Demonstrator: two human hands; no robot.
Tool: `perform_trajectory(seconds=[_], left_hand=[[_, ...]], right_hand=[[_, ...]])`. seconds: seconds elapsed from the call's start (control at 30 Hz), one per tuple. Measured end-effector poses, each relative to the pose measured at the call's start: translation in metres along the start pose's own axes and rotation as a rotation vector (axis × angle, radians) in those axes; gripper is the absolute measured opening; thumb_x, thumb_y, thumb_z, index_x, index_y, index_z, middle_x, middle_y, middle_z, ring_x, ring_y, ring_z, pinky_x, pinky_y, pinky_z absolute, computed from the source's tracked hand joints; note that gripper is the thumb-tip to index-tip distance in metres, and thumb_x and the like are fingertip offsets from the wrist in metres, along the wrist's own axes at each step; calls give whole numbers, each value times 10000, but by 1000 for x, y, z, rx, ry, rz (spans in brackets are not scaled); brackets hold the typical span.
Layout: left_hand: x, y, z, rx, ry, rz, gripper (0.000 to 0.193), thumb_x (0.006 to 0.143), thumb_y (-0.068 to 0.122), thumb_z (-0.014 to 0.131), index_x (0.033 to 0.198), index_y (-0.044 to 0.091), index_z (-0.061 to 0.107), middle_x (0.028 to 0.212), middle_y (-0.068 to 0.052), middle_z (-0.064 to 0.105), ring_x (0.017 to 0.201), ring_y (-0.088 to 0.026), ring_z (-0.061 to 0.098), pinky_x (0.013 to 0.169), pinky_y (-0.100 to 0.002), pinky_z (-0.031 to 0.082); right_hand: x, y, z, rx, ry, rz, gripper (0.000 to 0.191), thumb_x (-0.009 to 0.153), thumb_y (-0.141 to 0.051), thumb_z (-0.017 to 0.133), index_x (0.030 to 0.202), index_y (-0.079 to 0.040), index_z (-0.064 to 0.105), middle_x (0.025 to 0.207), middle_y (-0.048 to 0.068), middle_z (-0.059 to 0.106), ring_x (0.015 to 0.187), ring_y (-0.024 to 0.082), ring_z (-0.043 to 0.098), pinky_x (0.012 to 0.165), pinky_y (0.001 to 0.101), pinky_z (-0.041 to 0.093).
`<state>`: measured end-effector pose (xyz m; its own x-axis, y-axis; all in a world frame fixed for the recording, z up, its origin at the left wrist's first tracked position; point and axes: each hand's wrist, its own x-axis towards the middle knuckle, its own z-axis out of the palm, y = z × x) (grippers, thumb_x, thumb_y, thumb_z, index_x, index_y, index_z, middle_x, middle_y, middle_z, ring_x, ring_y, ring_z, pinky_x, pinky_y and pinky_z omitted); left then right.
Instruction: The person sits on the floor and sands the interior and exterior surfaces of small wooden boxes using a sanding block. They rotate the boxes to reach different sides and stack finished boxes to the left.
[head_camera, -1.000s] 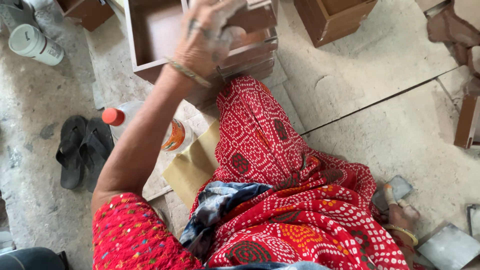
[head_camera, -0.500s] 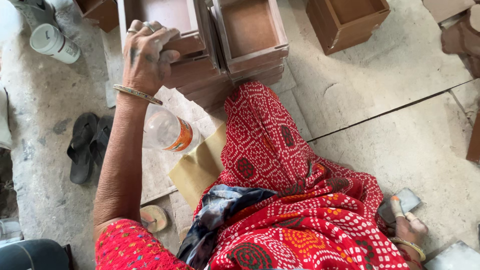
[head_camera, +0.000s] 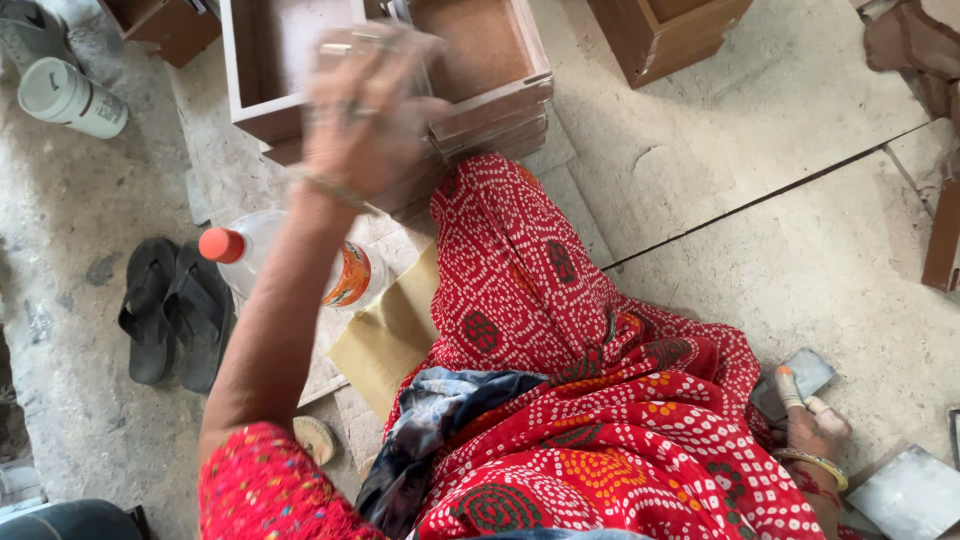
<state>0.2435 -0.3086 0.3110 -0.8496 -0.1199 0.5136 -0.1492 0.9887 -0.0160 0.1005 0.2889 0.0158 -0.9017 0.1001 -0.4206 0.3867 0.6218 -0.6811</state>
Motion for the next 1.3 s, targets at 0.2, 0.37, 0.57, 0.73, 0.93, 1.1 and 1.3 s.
perform_trajectory(seconds=[0.2,0.37,0.57,0.73,0.93,1.1,1.3], left_hand=[[40,25,108,183,-380,-69,492,879,134,715,1357,89,604,1223,-187,643,1068,-304,648,886,-461,512],[27,-6,131,253,-398,-111,404,926,11,657,1325,65,626,1225,-214,634,1021,-300,678,789,-403,586],[21,-13,122,161,-364,-184,392,878,-86,629,1237,62,673,1205,-228,642,991,-341,702,740,-363,615],[24,-5,105,95,-346,-158,304,914,27,685,1215,67,685,1150,-218,655,1014,-367,704,811,-461,591],[29,29,84,208,15,27,490,733,112,735,1217,56,691,1108,-205,671,968,-374,708,696,-476,566],[36,101,122,-284,-112,92,398,929,226,783,1308,206,664,1301,-138,665,1136,-319,653,918,-463,539],[47,218,237,-143,-1240,466,464,982,452,609,1344,163,635,1434,-102,638,1364,-341,568,1132,-487,450]], right_hand=[[3,5,3,-8,20,-58,551,976,-467,786,1099,68,725,762,66,611,703,162,493,627,363,413],[13,18,7,29,16,11,587,945,-508,792,1109,51,725,753,63,590,661,198,511,594,395,398],[33,42,11,-167,100,-185,687,947,-599,800,1032,79,729,755,108,631,707,191,551,677,379,442],[40,59,12,-173,68,-146,658,954,-572,764,1013,83,735,727,162,630,662,215,535,630,415,435],[48,73,20,134,22,-53,400,891,-299,712,1160,-4,697,755,48,630,516,176,585,434,362,438],[55,75,22,157,-22,90,305,924,-239,694,1079,24,716,700,58,592,474,191,565,408,363,432],[42,60,26,142,-32,216,278,923,-275,665,1103,-65,693,666,81,627,441,186,575,374,368,439]])
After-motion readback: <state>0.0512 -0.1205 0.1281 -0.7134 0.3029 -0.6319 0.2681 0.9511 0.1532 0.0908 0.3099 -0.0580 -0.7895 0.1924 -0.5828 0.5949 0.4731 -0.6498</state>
